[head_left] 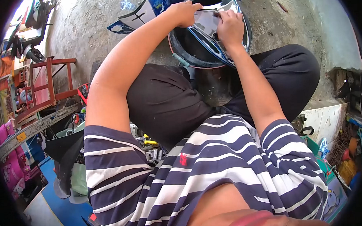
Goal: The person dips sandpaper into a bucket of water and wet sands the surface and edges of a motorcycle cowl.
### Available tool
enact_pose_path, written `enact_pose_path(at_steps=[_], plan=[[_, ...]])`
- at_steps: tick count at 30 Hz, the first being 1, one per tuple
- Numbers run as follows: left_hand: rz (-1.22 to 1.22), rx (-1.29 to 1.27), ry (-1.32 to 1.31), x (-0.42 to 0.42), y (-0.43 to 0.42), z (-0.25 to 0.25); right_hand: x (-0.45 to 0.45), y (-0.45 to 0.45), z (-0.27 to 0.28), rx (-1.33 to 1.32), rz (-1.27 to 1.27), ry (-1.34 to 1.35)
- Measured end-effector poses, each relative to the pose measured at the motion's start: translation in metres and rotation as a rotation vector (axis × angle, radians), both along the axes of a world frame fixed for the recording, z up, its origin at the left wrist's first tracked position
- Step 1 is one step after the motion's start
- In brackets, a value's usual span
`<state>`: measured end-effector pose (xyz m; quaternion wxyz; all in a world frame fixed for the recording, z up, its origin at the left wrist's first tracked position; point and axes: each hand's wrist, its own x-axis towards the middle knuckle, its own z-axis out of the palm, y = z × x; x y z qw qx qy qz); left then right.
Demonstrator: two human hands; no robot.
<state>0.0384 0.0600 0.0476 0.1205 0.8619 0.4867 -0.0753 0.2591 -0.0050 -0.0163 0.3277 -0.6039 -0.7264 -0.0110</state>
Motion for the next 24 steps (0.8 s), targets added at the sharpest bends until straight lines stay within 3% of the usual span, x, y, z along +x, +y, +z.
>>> enact_pose_path(at_steps=[2,5,9,15,19,21,22,24], plan=[[0.001,0.042,-0.001,-0.001,0.001,0.003,0.001,-0.001,0.008,-0.03,-0.001,-0.003],[-0.038,0.133,-0.002,-0.002,-0.002,0.006,0.009,0.011,0.008,-0.048,-0.065,0.312],[-0.109,0.218,-0.052,-0.002,-0.005,0.003,0.007,0.022,0.026,-0.22,-0.293,1.078],[-0.153,0.236,-0.075,0.021,-0.002,0.007,0.022,0.016,0.103,-0.273,-0.007,1.348],[-0.157,0.245,-0.083,0.028,0.009,-0.006,0.06,0.022,0.147,-0.298,0.155,1.317],[-0.169,0.236,-0.065,0.032,0.011,-0.005,0.087,0.019,0.192,-0.349,0.122,1.097],[-0.17,0.232,-0.055,0.033,0.011,-0.004,0.106,0.028,0.206,-0.364,0.244,0.955],[-0.166,0.222,-0.055,0.035,0.013,-0.005,0.116,0.04,0.235,-0.361,0.269,0.877]])
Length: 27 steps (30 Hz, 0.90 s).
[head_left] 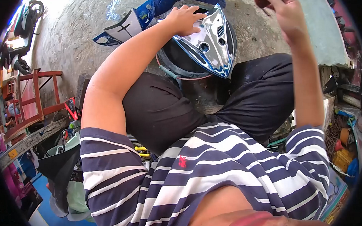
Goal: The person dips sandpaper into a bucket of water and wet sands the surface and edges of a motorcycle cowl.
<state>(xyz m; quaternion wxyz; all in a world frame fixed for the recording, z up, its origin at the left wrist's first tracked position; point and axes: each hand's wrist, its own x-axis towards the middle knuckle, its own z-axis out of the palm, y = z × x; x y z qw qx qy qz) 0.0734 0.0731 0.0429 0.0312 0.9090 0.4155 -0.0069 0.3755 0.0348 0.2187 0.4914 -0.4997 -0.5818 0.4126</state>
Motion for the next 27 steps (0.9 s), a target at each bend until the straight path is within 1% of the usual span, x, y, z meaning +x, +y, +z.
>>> enact_pose_path(at_steps=[1,2,5,6,7,9,11,12,14,15,16,18,20,21,23,25,27], plan=[[0.003,-0.004,0.001,0.001,0.001,0.0,0.006,0.005,0.008,0.014,0.016,-0.034],[0.003,-0.025,-0.004,0.002,0.002,0.001,0.025,0.025,0.006,0.078,0.066,-0.269],[0.007,-0.074,-0.028,0.001,-0.002,0.003,0.043,0.072,-0.017,-0.221,0.089,-0.296],[0.014,-0.079,-0.04,0.0,-0.002,0.002,0.038,0.088,-0.029,-0.187,0.153,-0.581],[0.017,-0.089,-0.054,-0.002,-0.007,0.0,0.05,0.113,-0.074,0.172,0.267,-0.567],[0.019,-0.093,-0.104,-0.005,-0.016,0.003,0.044,0.122,-0.087,-0.088,0.369,-0.907],[0.05,-0.13,-0.176,-0.006,-0.026,0.005,0.045,0.125,-0.137,0.033,0.458,-0.754],[0.061,-0.09,-0.174,-0.006,-0.033,0.007,0.042,0.122,-0.153,0.086,0.501,-0.674],[0.077,-0.01,-0.168,-0.004,-0.046,0.011,0.031,0.113,-0.165,0.11,0.474,-0.628],[0.087,-0.026,-0.182,-0.002,-0.051,0.015,0.024,0.108,-0.169,0.118,0.457,-0.605],[0.094,-0.037,-0.197,0.0,-0.054,0.019,0.022,0.11,-0.182,0.135,0.422,-0.623],[0.101,-0.051,-0.215,0.005,-0.054,0.025,0.012,0.106,-0.2,0.166,0.292,-0.445],[0.041,-0.058,-0.235,0.01,-0.046,0.025,0.006,0.109,-0.224,0.177,0.159,-0.286],[0.0,-0.053,-0.234,0.013,-0.041,0.022,0.005,0.109,-0.232,0.174,0.112,-0.249],[0.031,-0.054,-0.3,0.025,-0.035,0.011,0.004,0.101,-0.242,0.167,0.022,-0.177],[0.075,-0.108,-0.323,0.029,-0.032,-0.002,0.006,0.096,-0.253,0.151,0.001,-0.199],[0.025,-0.135,-0.31,0.023,-0.027,-0.014,0.006,0.089,-0.262,0.122,0.0,-0.211]])
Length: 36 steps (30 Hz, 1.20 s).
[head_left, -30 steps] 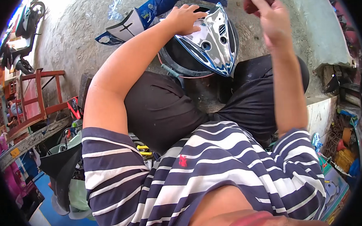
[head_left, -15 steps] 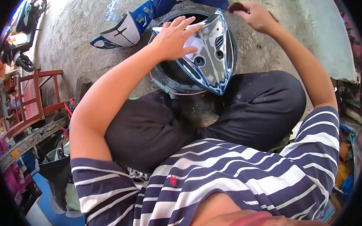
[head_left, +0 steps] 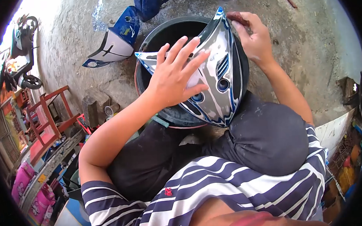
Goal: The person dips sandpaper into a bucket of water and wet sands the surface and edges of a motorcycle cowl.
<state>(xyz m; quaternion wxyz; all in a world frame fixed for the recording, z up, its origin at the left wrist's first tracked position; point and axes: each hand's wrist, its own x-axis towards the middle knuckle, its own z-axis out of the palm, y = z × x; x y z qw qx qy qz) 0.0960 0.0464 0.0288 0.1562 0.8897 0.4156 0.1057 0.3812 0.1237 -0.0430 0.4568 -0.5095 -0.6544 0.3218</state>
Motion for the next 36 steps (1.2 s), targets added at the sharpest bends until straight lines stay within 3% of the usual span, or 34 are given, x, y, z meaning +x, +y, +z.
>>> enact_pose_path(at_steps=[8,11,15,19,24,26,28,33,36], plan=[[-0.028,0.189,-0.15,-0.014,-0.009,-0.036,-0.01,-0.016,0.015,0.342,0.348,-0.277],[-0.022,0.207,-0.165,-0.012,-0.01,-0.037,-0.005,0.008,-0.007,0.117,0.175,-0.123],[-0.012,0.222,-0.182,-0.012,-0.011,-0.042,-0.022,-0.02,0.026,0.388,0.382,-0.258],[-0.004,0.24,-0.207,-0.008,-0.011,-0.048,-0.004,0.028,-0.013,0.232,0.199,-0.215],[-0.022,0.25,-0.223,-0.006,-0.005,-0.05,-0.023,-0.004,0.021,0.387,0.422,-0.286],[-0.023,0.253,-0.215,-0.006,-0.002,-0.051,-0.007,0.016,0.007,0.299,0.392,-0.26],[-0.027,0.245,-0.206,-0.006,-0.003,-0.049,0.006,0.039,-0.019,0.167,0.208,-0.179],[-0.018,0.266,-0.224,-0.006,-0.002,-0.053,-0.015,-0.004,0.023,0.335,0.417,-0.235],[-0.019,0.253,-0.211,-0.006,-0.003,-0.052,0.008,0.027,-0.015,0.104,0.26,-0.181]])
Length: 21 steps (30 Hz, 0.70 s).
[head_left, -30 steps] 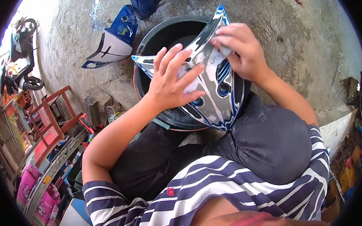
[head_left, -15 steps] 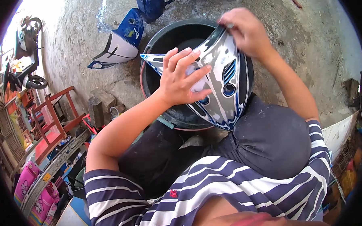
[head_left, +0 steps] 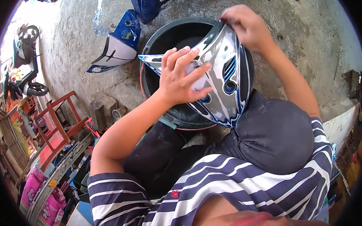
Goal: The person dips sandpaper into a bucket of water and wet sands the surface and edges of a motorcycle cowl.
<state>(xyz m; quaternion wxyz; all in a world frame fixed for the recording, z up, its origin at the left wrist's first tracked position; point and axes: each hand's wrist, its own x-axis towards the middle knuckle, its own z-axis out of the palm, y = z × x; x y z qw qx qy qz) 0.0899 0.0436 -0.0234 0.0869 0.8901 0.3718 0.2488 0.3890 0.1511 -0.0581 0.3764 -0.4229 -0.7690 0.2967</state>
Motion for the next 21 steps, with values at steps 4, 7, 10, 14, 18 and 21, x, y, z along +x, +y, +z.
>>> enact_pose_path(at_steps=[4,7,10,14,18,21], plan=[[0.004,-0.001,-0.006,0.0,-0.001,0.0,-0.016,-0.025,0.03,0.163,0.146,-0.058],[0.0,0.001,0.005,0.001,0.0,0.0,-0.007,-0.007,0.009,0.139,0.041,-0.018],[-0.004,0.012,-0.018,0.001,0.0,-0.001,-0.001,0.003,0.005,0.174,0.03,-0.04],[0.0,0.013,-0.02,0.001,0.0,-0.001,-0.014,-0.018,0.02,0.225,0.052,-0.036],[0.001,0.01,-0.027,0.001,-0.002,-0.002,-0.001,-0.001,0.005,0.199,0.008,-0.008],[-0.001,0.017,-0.031,0.0,0.001,-0.002,-0.018,-0.032,0.033,0.241,0.124,-0.081]])
